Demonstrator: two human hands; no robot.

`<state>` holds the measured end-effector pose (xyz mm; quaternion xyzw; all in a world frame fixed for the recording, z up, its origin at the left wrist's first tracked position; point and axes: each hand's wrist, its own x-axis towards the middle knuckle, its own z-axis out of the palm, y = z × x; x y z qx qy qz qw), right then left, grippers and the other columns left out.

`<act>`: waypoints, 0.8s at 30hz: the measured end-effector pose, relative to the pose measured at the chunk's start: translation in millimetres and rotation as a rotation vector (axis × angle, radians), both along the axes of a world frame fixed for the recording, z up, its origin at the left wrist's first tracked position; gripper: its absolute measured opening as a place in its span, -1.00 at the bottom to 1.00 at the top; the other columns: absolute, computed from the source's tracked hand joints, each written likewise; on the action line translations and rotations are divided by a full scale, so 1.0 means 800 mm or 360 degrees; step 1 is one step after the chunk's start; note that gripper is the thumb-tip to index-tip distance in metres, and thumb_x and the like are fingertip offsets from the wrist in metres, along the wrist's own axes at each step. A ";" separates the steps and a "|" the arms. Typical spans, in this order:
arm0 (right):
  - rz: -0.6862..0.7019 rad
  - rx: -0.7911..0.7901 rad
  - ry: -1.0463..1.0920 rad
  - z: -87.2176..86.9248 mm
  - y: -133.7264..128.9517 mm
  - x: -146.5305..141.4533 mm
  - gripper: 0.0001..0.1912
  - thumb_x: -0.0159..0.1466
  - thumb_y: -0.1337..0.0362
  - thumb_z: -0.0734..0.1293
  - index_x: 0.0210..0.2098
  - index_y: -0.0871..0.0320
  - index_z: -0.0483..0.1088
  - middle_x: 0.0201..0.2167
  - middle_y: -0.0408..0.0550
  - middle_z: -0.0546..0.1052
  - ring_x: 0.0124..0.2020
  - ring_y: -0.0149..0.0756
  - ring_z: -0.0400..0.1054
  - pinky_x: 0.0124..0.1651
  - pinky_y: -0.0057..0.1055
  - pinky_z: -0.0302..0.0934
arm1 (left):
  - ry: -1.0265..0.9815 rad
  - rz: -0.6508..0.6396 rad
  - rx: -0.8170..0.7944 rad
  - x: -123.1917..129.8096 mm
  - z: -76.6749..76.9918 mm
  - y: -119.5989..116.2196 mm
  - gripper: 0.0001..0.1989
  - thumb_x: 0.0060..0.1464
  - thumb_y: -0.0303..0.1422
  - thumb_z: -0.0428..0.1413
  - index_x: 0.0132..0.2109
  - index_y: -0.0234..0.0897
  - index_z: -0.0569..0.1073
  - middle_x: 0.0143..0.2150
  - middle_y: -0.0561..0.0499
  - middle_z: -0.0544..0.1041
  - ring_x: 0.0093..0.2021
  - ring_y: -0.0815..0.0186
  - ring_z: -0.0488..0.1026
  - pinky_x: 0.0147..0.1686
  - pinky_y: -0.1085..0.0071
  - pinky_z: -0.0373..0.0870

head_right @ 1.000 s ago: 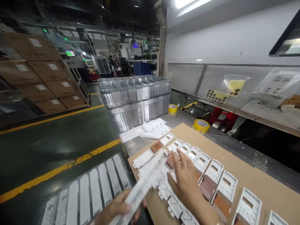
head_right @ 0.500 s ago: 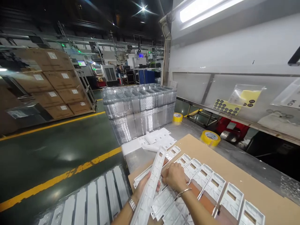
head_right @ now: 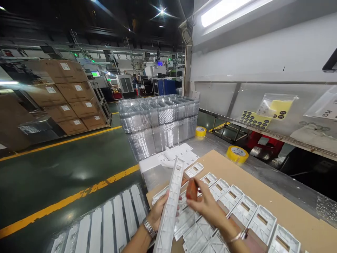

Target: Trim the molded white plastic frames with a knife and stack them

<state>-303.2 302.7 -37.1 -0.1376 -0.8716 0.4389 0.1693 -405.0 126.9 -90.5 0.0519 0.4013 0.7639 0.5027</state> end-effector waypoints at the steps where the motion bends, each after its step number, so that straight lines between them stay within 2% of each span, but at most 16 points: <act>1: 0.0083 0.0082 0.0071 -0.001 -0.019 0.006 -0.22 0.06 0.02 0.38 0.18 0.16 0.09 0.10 0.12 0.25 0.10 -0.09 0.15 0.13 -0.08 0.12 | 0.0041 0.0068 0.0041 0.007 0.007 -0.002 -0.53 0.07 -0.03 0.03 -0.14 -0.39 0.48 -0.32 -0.12 0.55 -0.47 0.34 0.44 -0.46 0.44 0.34; 5: 0.0277 0.0367 0.0270 -0.007 -0.081 0.020 -0.18 0.13 0.23 0.32 0.27 0.10 -0.14 0.17 0.10 0.12 0.19 -0.06 -0.03 0.19 -0.03 0.00 | 0.0184 0.0255 0.0133 0.034 0.027 -0.012 -0.61 0.06 -0.13 0.10 -0.07 -0.31 0.47 -0.10 -0.11 0.52 -0.19 0.25 0.47 -0.12 0.36 0.34; 10: 0.0315 0.0623 0.0332 -0.014 -0.106 0.024 -0.11 0.10 0.43 0.26 0.31 0.08 -0.28 0.17 0.14 0.10 0.17 0.00 -0.04 0.13 0.06 0.03 | 0.0300 0.0298 0.0173 0.060 0.039 -0.027 -0.62 0.10 -0.14 0.05 -0.03 -0.27 0.46 -0.01 -0.11 0.47 0.00 0.18 0.39 0.08 0.25 0.20; 13: 0.0325 0.0677 0.0331 -0.008 -0.110 0.035 -0.09 0.09 0.44 0.25 0.31 0.08 -0.30 0.17 0.16 0.10 0.16 0.02 -0.02 0.13 0.11 0.01 | 0.0426 0.0244 0.0297 0.072 0.046 -0.036 -0.53 0.05 -0.17 0.12 0.09 -0.24 0.36 0.06 -0.13 0.41 0.07 0.14 0.32 0.12 0.22 0.15; 16: 0.0391 0.0623 0.0298 0.008 -0.114 0.051 -0.17 0.18 0.26 0.27 0.31 0.08 -0.25 0.23 0.12 0.02 0.22 -0.03 -0.06 0.17 -0.02 0.05 | 0.0609 0.0188 0.0372 0.085 0.056 -0.047 -0.46 0.04 -0.16 0.12 0.14 -0.23 0.29 0.04 -0.14 0.40 0.05 0.13 0.33 0.09 0.21 0.17; 18: 0.0276 0.0405 0.0261 0.020 -0.119 0.057 -0.26 0.25 0.10 0.21 0.31 0.06 -0.22 0.28 0.08 -0.08 0.28 -0.08 -0.17 0.20 -0.08 0.02 | 0.0695 0.0133 0.0286 0.093 0.063 -0.056 -0.47 0.02 -0.10 0.11 0.10 -0.25 0.33 -0.07 -0.13 0.45 -0.06 0.14 0.38 0.02 0.21 0.22; 20: -0.0025 0.0080 0.0213 0.026 -0.129 0.057 -0.32 0.32 0.03 0.09 0.31 0.06 -0.28 0.31 0.05 -0.12 0.31 -0.12 -0.24 0.22 -0.08 -0.03 | 0.0782 0.0070 0.0177 0.103 0.073 -0.064 -0.43 -0.04 -0.04 0.14 0.05 -0.29 0.37 -0.17 -0.12 0.47 -0.15 0.13 0.41 -0.05 0.21 0.27; 22: -0.0333 -0.0143 0.0199 0.026 -0.142 0.053 -0.32 0.34 0.01 0.02 0.32 0.09 -0.36 0.31 0.06 -0.08 0.31 -0.11 -0.22 0.22 -0.07 -0.04 | 0.0864 0.0029 0.0077 0.112 0.080 -0.072 -0.36 -0.11 0.01 0.15 0.04 -0.31 0.39 -0.25 -0.12 0.49 -0.20 0.10 0.42 -0.09 0.20 0.30; 24: -0.0485 -0.0196 0.0202 0.019 -0.157 0.048 -0.28 0.32 -0.03 0.03 0.32 0.12 -0.38 0.31 0.06 -0.06 0.29 -0.06 -0.15 0.19 -0.11 0.03 | 0.0901 0.0024 -0.0034 0.120 0.083 -0.079 -0.31 -0.14 0.04 0.15 0.06 -0.32 0.39 -0.31 -0.13 0.51 -0.24 0.06 0.44 -0.12 0.17 0.33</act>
